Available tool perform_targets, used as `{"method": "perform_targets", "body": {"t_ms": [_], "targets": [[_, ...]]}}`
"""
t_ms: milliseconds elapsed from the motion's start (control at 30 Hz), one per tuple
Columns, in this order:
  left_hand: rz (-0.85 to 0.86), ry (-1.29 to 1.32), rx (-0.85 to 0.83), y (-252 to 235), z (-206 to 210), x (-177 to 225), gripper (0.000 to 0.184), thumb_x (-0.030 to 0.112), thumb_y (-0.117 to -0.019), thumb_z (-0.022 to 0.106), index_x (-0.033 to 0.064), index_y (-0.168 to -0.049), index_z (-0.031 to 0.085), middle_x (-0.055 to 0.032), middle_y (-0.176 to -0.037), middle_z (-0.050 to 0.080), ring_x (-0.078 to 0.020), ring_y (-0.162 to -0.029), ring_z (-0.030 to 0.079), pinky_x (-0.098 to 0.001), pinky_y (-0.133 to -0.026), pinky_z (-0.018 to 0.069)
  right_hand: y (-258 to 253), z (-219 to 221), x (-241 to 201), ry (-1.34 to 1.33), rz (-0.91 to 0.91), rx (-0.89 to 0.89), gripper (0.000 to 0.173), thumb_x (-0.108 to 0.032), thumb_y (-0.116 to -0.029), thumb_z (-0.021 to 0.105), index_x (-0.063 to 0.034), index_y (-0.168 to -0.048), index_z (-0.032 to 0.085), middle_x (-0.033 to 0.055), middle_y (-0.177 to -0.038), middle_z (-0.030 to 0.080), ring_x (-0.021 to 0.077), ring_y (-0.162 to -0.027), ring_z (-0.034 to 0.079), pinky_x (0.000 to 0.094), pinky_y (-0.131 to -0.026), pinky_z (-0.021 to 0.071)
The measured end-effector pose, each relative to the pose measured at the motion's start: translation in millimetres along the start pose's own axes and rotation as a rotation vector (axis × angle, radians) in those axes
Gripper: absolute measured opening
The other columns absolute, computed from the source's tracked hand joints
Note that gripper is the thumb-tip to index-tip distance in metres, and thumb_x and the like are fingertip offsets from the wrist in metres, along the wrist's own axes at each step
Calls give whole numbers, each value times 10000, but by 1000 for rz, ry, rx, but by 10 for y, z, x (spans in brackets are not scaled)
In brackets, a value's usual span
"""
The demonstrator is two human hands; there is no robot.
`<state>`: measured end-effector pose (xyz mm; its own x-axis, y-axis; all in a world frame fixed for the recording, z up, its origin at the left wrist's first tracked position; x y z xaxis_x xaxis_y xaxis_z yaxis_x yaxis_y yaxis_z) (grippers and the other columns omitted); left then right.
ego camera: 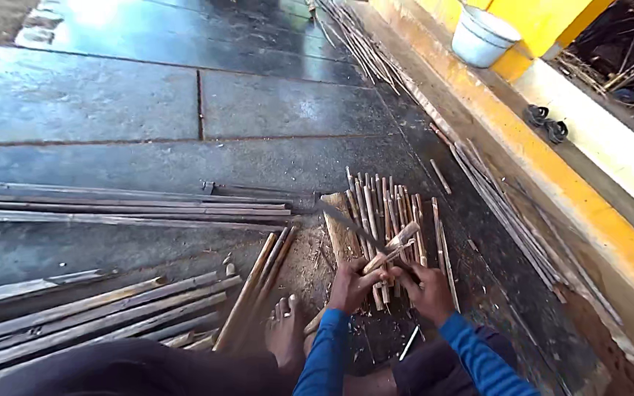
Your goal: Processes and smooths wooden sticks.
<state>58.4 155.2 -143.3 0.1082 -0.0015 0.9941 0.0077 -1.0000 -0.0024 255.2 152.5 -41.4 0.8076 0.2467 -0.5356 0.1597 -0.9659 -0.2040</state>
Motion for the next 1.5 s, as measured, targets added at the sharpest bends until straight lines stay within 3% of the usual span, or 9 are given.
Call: {"method": "perform_targets", "body": {"t_ms": [200,367,467,600,767,900,1233,1400,1500], "targets": [[104,83,161,131,-196,315,421,493,-1004,571,109,-970,740,2,-711,699,-133,-605,665,-343,-600,594,256,-56,-195,-917,289,648,368,-335,-1107,450,-4,-1070,607,80,-661,626,233,-496,627,426,-475,601],[524,-176,295,208,-758,1618,545,187,-973,708,94,-1473,511,-66,-1147,718,-179,-942,719,-400,-838,638,1080,792,97,-1049,503,470,322,-199,-1064,552,82,-1221,563,176,-748,679,318,-591,681,488,-563,629],[655,-248,384,372,-929,1783,512,53,-904,775,44,-1377,581,-104,-1182,727,-241,-987,743,-446,-872,656,1100,734,-201,-1119,373,200,363,-152,-1059,520,36,-1371,514,176,-957,744,339,-785,751,513,-732,668],[627,-560,374,698,-997,1703,323,213,-992,677,85,-1288,695,-77,-1339,657,-209,-1216,648,-427,-1044,564,960,598,-459,-1151,188,53,383,-205,-1091,470,-46,-1438,492,115,-1000,742,273,-696,732,451,-629,667],[713,-745,552,1247,-996,1876,153,119,-928,731,69,-1059,793,-117,-1134,657,-175,-1061,644,-298,-907,570,1139,180,-1232,-1122,63,-4,599,-542,-1102,285,-68,-1304,590,29,-788,625,125,-537,553,327,-473,527],[786,-698,557,1523,-929,1814,87,87,-894,767,69,-978,782,-96,-1049,707,-190,-1039,693,-321,-909,604,1250,76,-1627,-853,-18,13,583,-494,-1116,274,-85,-1118,689,34,-772,642,147,-681,629,405,-677,569],[831,-684,528,1699,-815,1740,73,138,-918,765,124,-989,759,-50,-1025,695,-197,-1054,677,-404,-969,575,1484,961,-999,-356,350,-571,711,-616,-1071,204,-94,-1126,684,157,-935,715,351,-941,718,586,-836,561],[817,-669,570,1715,-843,1715,61,122,-917,754,109,-975,767,-64,-1031,681,-199,-1049,667,-372,-932,580,1491,732,-1221,-536,192,-388,697,-606,-1078,199,-95,-1026,670,79,-772,658,242,-748,692,486,-671,580],[801,-617,498,1664,-877,1706,174,169,-893,795,133,-1055,742,-64,-1114,665,-196,-1099,660,-353,-948,582,1588,1221,-778,-500,404,-689,753,-609,-1076,201,-37,-1051,689,186,-952,705,356,-949,707,606,-869,545]]}}
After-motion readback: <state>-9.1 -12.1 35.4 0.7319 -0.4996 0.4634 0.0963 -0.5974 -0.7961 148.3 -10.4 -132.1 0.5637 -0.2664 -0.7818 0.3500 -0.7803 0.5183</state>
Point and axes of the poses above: each hand's wrist, its own y-axis away from the middle knuckle, its own z-axis out of the palm, x = y × z, the point moved 3 cm from there along -y, towards the middle knuckle
